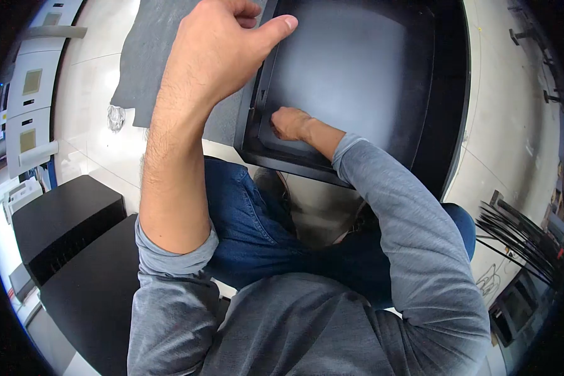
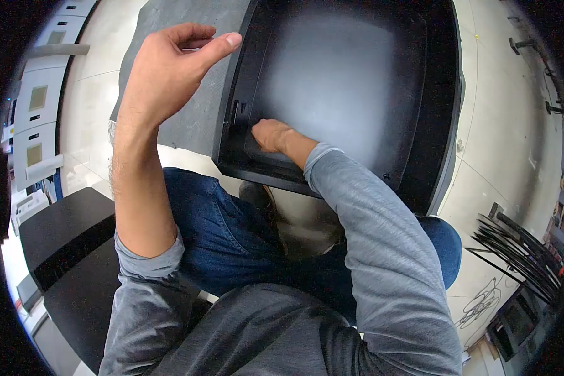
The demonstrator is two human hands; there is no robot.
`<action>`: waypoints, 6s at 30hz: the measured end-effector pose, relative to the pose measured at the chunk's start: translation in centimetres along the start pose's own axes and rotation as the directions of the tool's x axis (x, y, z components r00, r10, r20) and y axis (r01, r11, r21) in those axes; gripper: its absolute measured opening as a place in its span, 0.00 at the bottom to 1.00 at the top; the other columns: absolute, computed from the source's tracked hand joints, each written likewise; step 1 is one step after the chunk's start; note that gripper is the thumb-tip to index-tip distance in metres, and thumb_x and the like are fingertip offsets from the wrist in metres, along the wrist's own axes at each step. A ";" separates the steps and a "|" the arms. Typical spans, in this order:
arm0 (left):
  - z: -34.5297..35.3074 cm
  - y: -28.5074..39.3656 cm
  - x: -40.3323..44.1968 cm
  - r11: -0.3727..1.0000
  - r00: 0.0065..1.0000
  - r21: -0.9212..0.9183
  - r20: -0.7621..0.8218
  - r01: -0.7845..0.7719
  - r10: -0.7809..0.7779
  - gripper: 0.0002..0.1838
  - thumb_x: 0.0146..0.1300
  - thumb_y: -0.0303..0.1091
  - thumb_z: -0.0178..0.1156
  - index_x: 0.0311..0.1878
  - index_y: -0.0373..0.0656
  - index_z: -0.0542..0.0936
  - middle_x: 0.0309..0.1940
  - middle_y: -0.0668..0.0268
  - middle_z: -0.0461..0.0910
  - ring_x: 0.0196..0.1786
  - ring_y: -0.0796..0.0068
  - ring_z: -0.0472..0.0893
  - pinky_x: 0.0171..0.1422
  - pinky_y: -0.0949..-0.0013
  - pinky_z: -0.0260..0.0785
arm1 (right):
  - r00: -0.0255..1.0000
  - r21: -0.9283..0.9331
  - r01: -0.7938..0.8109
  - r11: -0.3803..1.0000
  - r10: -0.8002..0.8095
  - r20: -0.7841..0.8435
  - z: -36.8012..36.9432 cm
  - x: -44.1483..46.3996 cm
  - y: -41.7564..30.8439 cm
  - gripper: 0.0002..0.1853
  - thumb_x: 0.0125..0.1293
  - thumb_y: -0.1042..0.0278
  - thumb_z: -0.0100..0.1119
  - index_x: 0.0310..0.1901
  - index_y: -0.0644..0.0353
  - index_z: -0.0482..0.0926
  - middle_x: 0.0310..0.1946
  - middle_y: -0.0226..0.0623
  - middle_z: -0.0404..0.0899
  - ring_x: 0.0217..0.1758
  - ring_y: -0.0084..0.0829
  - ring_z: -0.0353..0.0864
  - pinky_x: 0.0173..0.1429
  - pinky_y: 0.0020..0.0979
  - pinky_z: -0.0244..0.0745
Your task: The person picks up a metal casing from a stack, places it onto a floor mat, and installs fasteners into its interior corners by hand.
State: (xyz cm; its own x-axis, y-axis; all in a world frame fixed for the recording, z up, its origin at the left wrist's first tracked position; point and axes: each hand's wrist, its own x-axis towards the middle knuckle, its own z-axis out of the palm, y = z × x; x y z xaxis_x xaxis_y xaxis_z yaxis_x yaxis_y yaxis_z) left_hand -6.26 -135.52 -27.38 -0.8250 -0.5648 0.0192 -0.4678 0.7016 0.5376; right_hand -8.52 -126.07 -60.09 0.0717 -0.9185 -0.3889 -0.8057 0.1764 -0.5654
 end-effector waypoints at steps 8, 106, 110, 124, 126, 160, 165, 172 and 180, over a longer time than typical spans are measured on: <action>0.3 -1.1 0.3 1.000 0.998 -0.006 -0.058 -0.015 0.015 0.35 0.55 0.54 0.69 0.49 0.24 0.80 0.38 0.47 0.85 0.44 0.64 0.85 0.49 0.68 0.76 | 0.983 0.003 -0.050 0.999 0.049 -0.174 -0.5 -1.4 -3.0 0.15 0.64 0.60 0.52 0.34 0.61 0.85 0.36 0.53 0.84 0.45 0.47 0.85 0.49 0.45 0.79; -0.1 0.2 0.1 1.000 0.999 -0.020 0.028 0.015 -0.015 0.36 0.56 0.57 0.68 0.49 0.27 0.81 0.38 0.50 0.85 0.43 0.67 0.85 0.51 0.69 0.75 | 0.986 -0.082 0.164 0.983 -0.166 -0.012 3.7 1.8 3.0 0.18 0.67 0.62 0.44 0.38 0.63 0.84 0.38 0.50 0.85 0.44 0.48 0.85 0.49 0.44 0.79; 0.4 -1.2 0.4 1.000 1.000 0.018 0.006 -0.017 0.017 0.36 0.56 0.57 0.68 0.50 0.27 0.81 0.39 0.50 0.85 0.44 0.66 0.85 0.51 0.69 0.75 | 0.993 -0.131 0.116 0.985 -0.117 -0.007 2.0 0.3 1.3 0.20 0.69 0.62 0.41 0.36 0.63 0.84 0.38 0.51 0.84 0.43 0.48 0.85 0.49 0.42 0.80; 0.4 -1.3 0.1 0.998 0.995 0.026 -0.072 -0.063 0.065 0.36 0.52 0.57 0.69 0.46 0.27 0.82 0.38 0.47 0.85 0.42 0.59 0.86 0.50 0.64 0.76 | 0.993 0.205 -0.066 0.977 0.085 -0.085 -1.7 -2.4 -1.7 0.17 0.56 0.60 0.59 0.39 0.64 0.84 0.40 0.53 0.84 0.44 0.52 0.84 0.50 0.46 0.78; 0.0 -0.3 -0.6 0.999 0.999 -0.039 -0.035 0.038 -0.039 0.33 0.52 0.54 0.69 0.47 0.28 0.82 0.39 0.45 0.84 0.45 0.53 0.85 0.53 0.60 0.76 | 0.961 0.104 -0.078 0.991 0.103 -0.258 1.9 -1.0 -0.6 0.11 0.63 0.65 0.53 0.31 0.61 0.82 0.33 0.52 0.84 0.38 0.50 0.84 0.43 0.46 0.79; -1.9 2.1 -1.6 0.990 0.991 -0.099 0.095 0.102 -0.093 0.29 0.58 0.45 0.65 0.54 0.28 0.78 0.48 0.44 0.82 0.51 0.50 0.82 0.59 0.57 0.74 | 0.991 -0.197 0.102 0.975 -0.117 -0.066 0.6 -2.3 0.4 0.18 0.65 0.53 0.51 0.34 0.60 0.82 0.37 0.53 0.83 0.40 0.51 0.84 0.47 0.48 0.78; -1.9 1.8 -1.8 0.991 0.989 -0.091 0.114 0.100 -0.089 0.30 0.57 0.46 0.66 0.53 0.27 0.78 0.45 0.44 0.82 0.51 0.50 0.82 0.58 0.57 0.74 | 0.993 -0.194 0.006 0.981 -0.029 -0.118 2.8 -1.0 0.8 0.15 0.65 0.60 0.48 0.37 0.60 0.82 0.41 0.53 0.83 0.44 0.51 0.83 0.51 0.48 0.77; -1.6 1.0 -1.5 0.997 0.998 -0.063 0.040 0.045 -0.042 0.27 0.55 0.47 0.67 0.47 0.31 0.81 0.42 0.44 0.82 0.46 0.47 0.82 0.55 0.56 0.75 | 0.976 -0.016 -0.062 0.998 0.058 -0.208 2.5 -1.4 0.2 0.17 0.66 0.66 0.42 0.43 0.61 0.82 0.44 0.58 0.81 0.49 0.54 0.82 0.55 0.51 0.74; -1.2 0.7 -1.1 0.995 0.992 -0.002 0.075 0.101 -0.100 0.32 0.52 0.50 0.69 0.51 0.29 0.80 0.43 0.44 0.83 0.48 0.51 0.84 0.56 0.60 0.76 | 0.999 -0.226 -0.001 0.974 -0.011 -0.051 1.9 0.1 1.0 0.16 0.66 0.65 0.45 0.39 0.59 0.85 0.40 0.50 0.84 0.44 0.52 0.84 0.49 0.48 0.79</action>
State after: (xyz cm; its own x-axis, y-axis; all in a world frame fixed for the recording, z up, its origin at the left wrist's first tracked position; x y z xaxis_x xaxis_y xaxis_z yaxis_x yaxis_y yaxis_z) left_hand -5.34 -134.90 -26.03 -0.7955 -0.5980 -0.0981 -0.5478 0.6404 0.5383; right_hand -8.27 -125.32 -62.07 0.0502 -0.9372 -0.3452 -0.9179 0.0930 -0.3859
